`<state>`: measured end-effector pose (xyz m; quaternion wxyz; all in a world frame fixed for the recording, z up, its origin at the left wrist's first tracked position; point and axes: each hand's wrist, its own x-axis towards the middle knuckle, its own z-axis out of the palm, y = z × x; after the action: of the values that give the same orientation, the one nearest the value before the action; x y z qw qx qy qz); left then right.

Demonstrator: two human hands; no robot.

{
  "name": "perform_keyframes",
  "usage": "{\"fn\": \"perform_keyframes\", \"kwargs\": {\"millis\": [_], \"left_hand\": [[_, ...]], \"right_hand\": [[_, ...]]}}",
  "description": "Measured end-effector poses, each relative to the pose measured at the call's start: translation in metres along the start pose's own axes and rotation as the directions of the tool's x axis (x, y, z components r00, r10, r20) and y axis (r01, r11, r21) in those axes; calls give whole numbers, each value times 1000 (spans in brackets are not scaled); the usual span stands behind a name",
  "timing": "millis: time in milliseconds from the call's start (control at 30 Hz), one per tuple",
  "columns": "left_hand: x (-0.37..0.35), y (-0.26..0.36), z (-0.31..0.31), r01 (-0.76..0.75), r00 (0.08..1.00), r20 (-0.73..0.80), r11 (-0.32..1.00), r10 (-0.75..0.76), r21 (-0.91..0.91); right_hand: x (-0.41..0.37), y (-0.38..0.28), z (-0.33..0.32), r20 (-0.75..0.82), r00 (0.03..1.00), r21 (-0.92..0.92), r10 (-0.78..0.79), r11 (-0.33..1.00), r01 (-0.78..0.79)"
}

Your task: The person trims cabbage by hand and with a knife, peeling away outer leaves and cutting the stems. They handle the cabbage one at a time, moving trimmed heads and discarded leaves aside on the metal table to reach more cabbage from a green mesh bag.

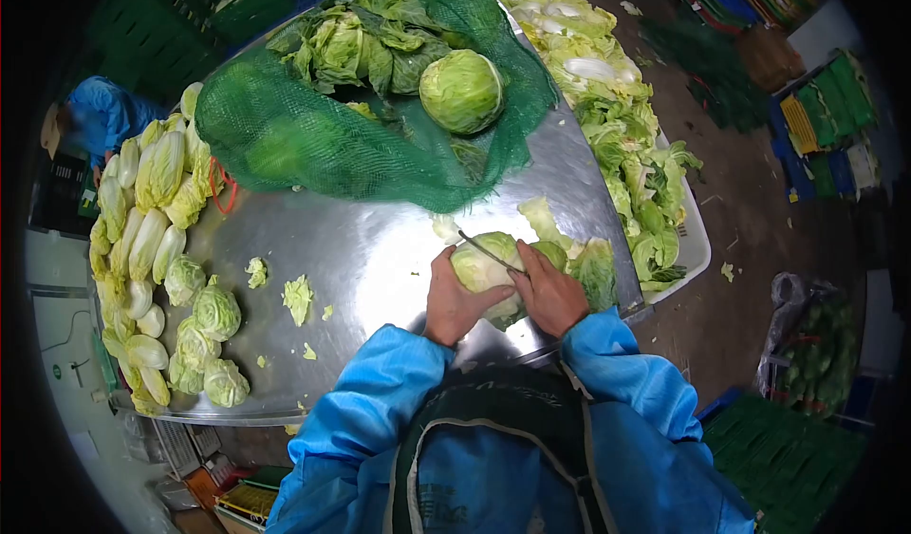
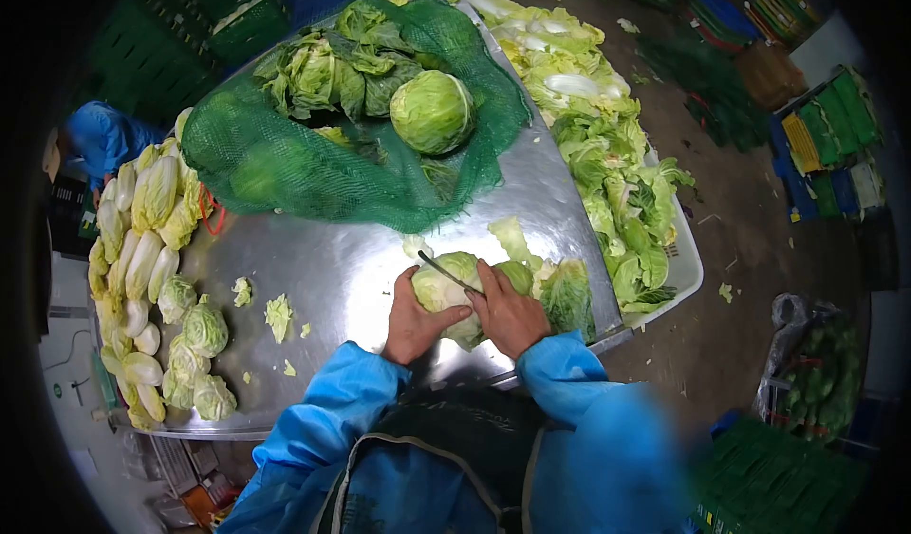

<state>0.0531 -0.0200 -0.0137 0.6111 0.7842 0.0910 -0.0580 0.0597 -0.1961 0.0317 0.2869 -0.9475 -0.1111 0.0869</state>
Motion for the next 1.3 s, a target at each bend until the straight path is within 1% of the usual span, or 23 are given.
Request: {"fn": "perform_keyframes", "kwargs": {"millis": [133, 200, 233, 300, 333, 367, 433, 467, 500, 567, 600, 667, 700, 767, 833, 900, 967, 1000, 1067, 1133, 1200, 1267, 1300], "left_hand": [[-6, 10, 2, -105, 994, 55, 974, 96, 200], [-16, 28, -5, -195, 975, 171, 924, 145, 329], [-12, 19, -7, -191, 976, 167, 926, 142, 327], [-7, -10, -20, -127, 966, 213, 986, 148, -112], [-7, -7, -28, -22, 976, 209, 983, 61, -183], [-5, -10, -29, -28, 977, 204, 984, 65, -178], [-8, -18, -32, 97, 992, 107, 959, -70, -268], [-9, -17, -29, 110, 991, 110, 944, -79, -312], [-4, -14, -31, 107, 991, 112, 944, -75, -312], [9, -8, -33, -262, 931, 286, 961, 227, 91], [13, 3, -34, -261, 930, 289, 961, 225, 91], [22, 31, -34, -454, 843, 422, 863, 335, 223], [22, 27, -27, -463, 840, 421, 858, 344, 223], [13, -8, -8, -194, 981, -9, 981, 194, 23], [1, -20, 11, -102, 995, -28, 960, 98, -263], [-4, -6, 15, -72, 997, -16, 942, 71, -328], [3, -16, 16, -78, 997, -19, 961, 76, -266], [5, -17, 16, -88, 996, -19, 977, 86, -197], [10, -15, 22, -93, 996, -19, 980, 91, -176], [13, -8, 25, -100, 995, -34, 983, 96, -153], [11, -1, 26, -122, 990, -69, 992, 123, 28], [11, 9, 23, -110, 993, -31, 992, 112, 66], [11, 12, 24, -108, 994, -1, 989, 108, 100]], "right_hand": [[21, 70, 33, -181, 981, 97, 66, 994, -49], [33, 103, 29, 61, 931, 489, 361, 802, -343], [33, 95, 19, 64, 931, 486, 359, 804, -343], [20, 76, -5, 173, 843, 712, 510, 526, -464], [14, 73, -10, 91, 862, 735, 499, 550, -397], [7, 77, -8, 89, 865, 739, 494, 550, -390], [-10, 93, -5, -137, 925, 551, 354, 803, -226], [-15, 99, -9, -295, 910, 197, 293, 950, -242], [-12, 93, -13, -299, 908, 197, 293, 950, -241], [0, 61, -32, -353, 898, 399, 263, 910, -110], [7, 32, -48, -30, 949, 588, 314, 773, -237], [24, 33, -18, 58, 993, 535, 107, 836, -122], [32, 36, -3, 103, 995, 465, 16, 883, -62], [37, 27, -5, 256, 957, 568, 138, 780, -264], [34, 29, -1, 227, 965, 514, 129, 826, -232], [21, 35, 5, 204, 970, 451, 133, 866, -214], [13, 40, 7, -12, 1000, 388, -1, 922, 6], [14, 35, 6, -10, 1000, 385, -1, 923, 4], [13, 24, -1, -114, 988, 114, -103, 987, 116], [15, 17, -10, -61, 997, 96, -47, 994, 53], [19, 23, -5, 1, 1000, 84, 12, 996, -12], [28, 46, 10, -156, 987, 195, -39, 978, 69], [42, 55, 1, -118, 971, 313, 208, 936, -162]]}}
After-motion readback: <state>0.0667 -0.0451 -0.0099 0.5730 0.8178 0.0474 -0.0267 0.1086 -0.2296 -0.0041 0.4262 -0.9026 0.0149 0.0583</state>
